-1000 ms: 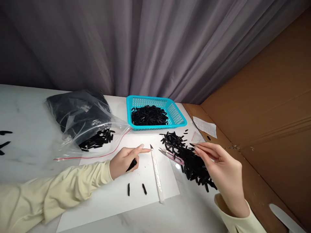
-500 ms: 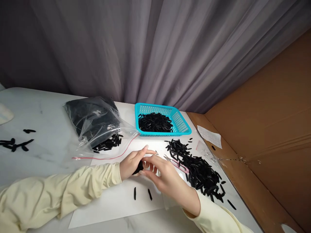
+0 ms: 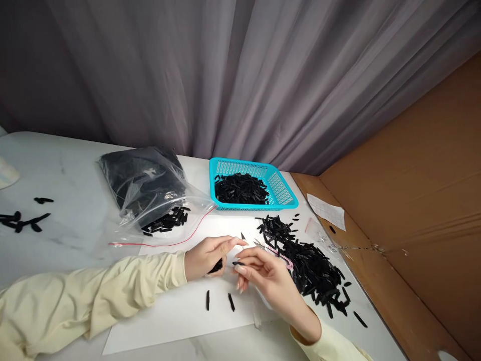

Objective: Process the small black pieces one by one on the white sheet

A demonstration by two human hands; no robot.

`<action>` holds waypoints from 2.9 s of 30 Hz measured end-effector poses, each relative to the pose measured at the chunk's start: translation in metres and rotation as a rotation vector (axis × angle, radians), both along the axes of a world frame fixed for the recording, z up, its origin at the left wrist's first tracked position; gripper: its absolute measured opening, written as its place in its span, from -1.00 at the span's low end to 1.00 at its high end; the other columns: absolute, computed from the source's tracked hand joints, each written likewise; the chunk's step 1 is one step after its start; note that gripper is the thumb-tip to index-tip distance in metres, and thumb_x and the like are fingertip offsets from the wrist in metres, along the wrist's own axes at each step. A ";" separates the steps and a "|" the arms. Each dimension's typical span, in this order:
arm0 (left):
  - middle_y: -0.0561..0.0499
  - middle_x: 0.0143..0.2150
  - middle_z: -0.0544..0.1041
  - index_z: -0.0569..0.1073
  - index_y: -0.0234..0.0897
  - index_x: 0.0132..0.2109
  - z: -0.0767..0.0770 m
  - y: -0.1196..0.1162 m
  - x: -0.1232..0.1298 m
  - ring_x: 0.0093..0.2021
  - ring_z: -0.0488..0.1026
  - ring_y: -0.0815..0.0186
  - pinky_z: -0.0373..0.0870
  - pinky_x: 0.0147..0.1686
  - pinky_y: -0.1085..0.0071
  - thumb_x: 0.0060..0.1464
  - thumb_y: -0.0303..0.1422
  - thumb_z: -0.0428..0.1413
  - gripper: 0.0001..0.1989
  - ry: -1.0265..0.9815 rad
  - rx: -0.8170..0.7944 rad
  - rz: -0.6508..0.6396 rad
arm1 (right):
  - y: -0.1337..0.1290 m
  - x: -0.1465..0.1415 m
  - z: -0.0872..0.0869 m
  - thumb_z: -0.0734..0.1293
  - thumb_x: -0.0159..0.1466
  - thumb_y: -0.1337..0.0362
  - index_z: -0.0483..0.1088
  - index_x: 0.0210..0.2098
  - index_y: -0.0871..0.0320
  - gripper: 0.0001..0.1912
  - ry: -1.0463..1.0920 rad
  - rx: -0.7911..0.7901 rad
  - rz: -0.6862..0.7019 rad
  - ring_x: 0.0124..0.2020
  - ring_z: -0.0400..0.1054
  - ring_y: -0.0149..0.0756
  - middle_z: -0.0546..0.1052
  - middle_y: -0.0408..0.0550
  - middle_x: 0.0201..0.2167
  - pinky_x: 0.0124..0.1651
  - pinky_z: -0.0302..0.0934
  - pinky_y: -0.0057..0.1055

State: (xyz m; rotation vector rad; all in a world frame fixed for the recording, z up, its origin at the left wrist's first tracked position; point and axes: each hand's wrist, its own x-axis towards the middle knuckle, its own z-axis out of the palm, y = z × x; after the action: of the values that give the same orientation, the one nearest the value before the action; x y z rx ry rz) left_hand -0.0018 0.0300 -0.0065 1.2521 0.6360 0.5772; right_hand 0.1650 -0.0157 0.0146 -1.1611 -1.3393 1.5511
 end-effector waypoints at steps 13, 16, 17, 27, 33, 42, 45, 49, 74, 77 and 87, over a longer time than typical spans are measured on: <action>0.18 -0.79 0.09 0.55 -0.45 -0.09 -0.009 -0.010 -0.005 -0.74 -0.01 0.49 -0.02 -0.77 0.56 0.17 -0.16 -0.04 -0.55 0.160 0.477 0.059 | -0.021 0.009 -0.004 0.30 0.21 0.37 0.33 -0.27 0.08 -0.90 -0.263 0.370 -0.191 -0.33 0.53 -0.22 0.57 -0.08 -0.33 -0.28 0.47 -0.39; 0.20 -0.79 0.05 0.53 -0.43 -0.05 -0.011 -0.010 -0.007 -0.74 -0.04 0.49 -0.01 -0.76 0.55 0.20 -0.20 -0.07 -0.57 0.154 0.531 0.059 | -0.022 0.009 -0.006 0.31 0.20 0.35 0.33 -0.29 0.07 -0.92 -0.235 0.335 -0.193 -0.38 0.53 -0.24 0.57 -0.10 -0.35 -0.32 0.48 -0.40; 0.21 -0.79 0.04 0.52 -0.43 -0.03 -0.011 -0.011 -0.007 -0.74 -0.06 0.49 -0.01 -0.76 0.55 0.21 -0.22 -0.06 -0.58 0.153 0.556 0.066 | -0.022 0.009 -0.006 0.31 0.20 0.35 0.33 -0.30 0.07 -0.92 -0.227 0.328 -0.194 -0.39 0.53 -0.25 0.57 -0.10 -0.35 -0.33 0.49 -0.40; 0.16 -0.76 0.21 0.48 -0.47 0.02 -0.007 -0.009 -0.013 -0.73 -0.06 0.49 -0.02 -0.75 0.51 0.19 -0.42 -0.02 -0.67 0.191 0.787 -0.017 | -0.024 0.007 -0.008 0.26 0.21 0.48 0.30 -0.22 0.05 -0.79 -0.332 0.524 -0.190 -0.27 0.52 -0.25 0.59 -0.13 -0.29 -0.22 0.45 -0.41; 0.16 -0.77 0.22 0.49 -0.48 0.01 -0.008 -0.009 -0.012 -0.72 -0.06 0.48 -0.01 -0.75 0.52 0.17 -0.47 -0.02 -0.69 0.168 0.853 0.016 | -0.024 0.007 -0.008 0.26 0.23 0.47 0.29 -0.20 0.05 -0.79 -0.357 0.548 -0.193 -0.24 0.51 -0.25 0.58 -0.12 -0.26 -0.20 0.44 -0.41; 0.22 -0.73 0.11 0.49 -0.52 -0.01 -0.008 -0.009 -0.010 -0.71 -0.11 0.50 -0.05 -0.76 0.54 0.16 -0.48 0.00 -0.69 0.087 0.848 0.065 | -0.024 0.009 -0.013 0.23 0.26 0.46 0.35 -0.18 0.12 -0.81 -0.466 0.758 -0.189 -0.37 0.49 -0.28 0.57 -0.06 -0.35 -0.34 0.38 -0.42; 0.24 -0.70 -0.03 0.47 -0.52 0.01 -0.011 -0.009 -0.009 -0.67 -0.15 0.50 -0.07 -0.74 0.56 0.18 -0.39 0.01 -0.67 0.114 0.798 0.113 | -0.022 0.009 -0.011 0.22 0.28 0.38 0.38 -0.24 0.14 -0.89 -0.330 0.536 -0.199 -0.44 0.46 -0.31 0.55 -0.06 -0.45 -0.40 0.34 -0.44; 0.24 -0.68 -0.09 0.47 -0.53 0.01 -0.009 -0.009 -0.008 -0.66 -0.15 0.49 -0.08 -0.74 0.56 0.20 -0.31 -0.01 -0.62 0.147 0.739 0.090 | -0.015 0.008 -0.008 0.21 0.30 0.21 0.23 -0.30 0.12 -0.88 0.143 0.051 -0.124 -0.51 0.44 -0.36 0.55 -0.06 -0.44 -0.55 0.28 -0.52; 0.21 -0.74 0.06 0.57 -0.54 -0.23 -0.001 -0.007 -0.006 -0.67 -0.09 0.50 -0.06 -0.74 0.55 0.09 -0.43 0.02 -0.73 0.148 0.629 0.098 | -0.012 0.004 -0.012 0.33 0.22 0.21 0.44 -0.39 0.25 -0.80 0.286 -0.128 -0.199 -0.70 0.32 -0.52 0.57 -0.02 -0.45 -0.67 0.14 -0.60; 0.19 -0.73 0.07 0.58 -0.52 -0.30 0.000 -0.007 -0.005 -0.67 -0.07 0.50 -0.08 -0.73 0.54 0.10 -0.43 0.02 -0.73 0.171 0.611 0.102 | -0.012 0.004 -0.013 0.32 0.23 0.21 0.39 -0.42 0.23 -0.80 0.294 -0.125 -0.191 -0.69 0.34 -0.50 0.58 -0.02 -0.44 -0.67 0.14 -0.59; 0.20 -0.76 0.05 0.60 -0.49 -0.24 -0.003 -0.007 -0.004 -0.71 -0.04 0.50 -0.03 -0.76 0.55 0.11 -0.38 0.01 -0.70 0.198 0.553 0.129 | -0.013 0.003 -0.007 0.33 0.20 0.15 0.33 -0.44 0.22 -0.75 0.335 -0.184 -0.177 -0.67 0.38 -0.45 0.59 0.03 -0.39 -0.65 0.16 -0.55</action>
State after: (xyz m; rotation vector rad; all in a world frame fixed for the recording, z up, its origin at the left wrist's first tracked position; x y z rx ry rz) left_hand -0.0062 0.0229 -0.0090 1.8109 0.7544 0.7744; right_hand 0.1680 -0.0286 0.0071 -1.0404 -0.8670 1.6750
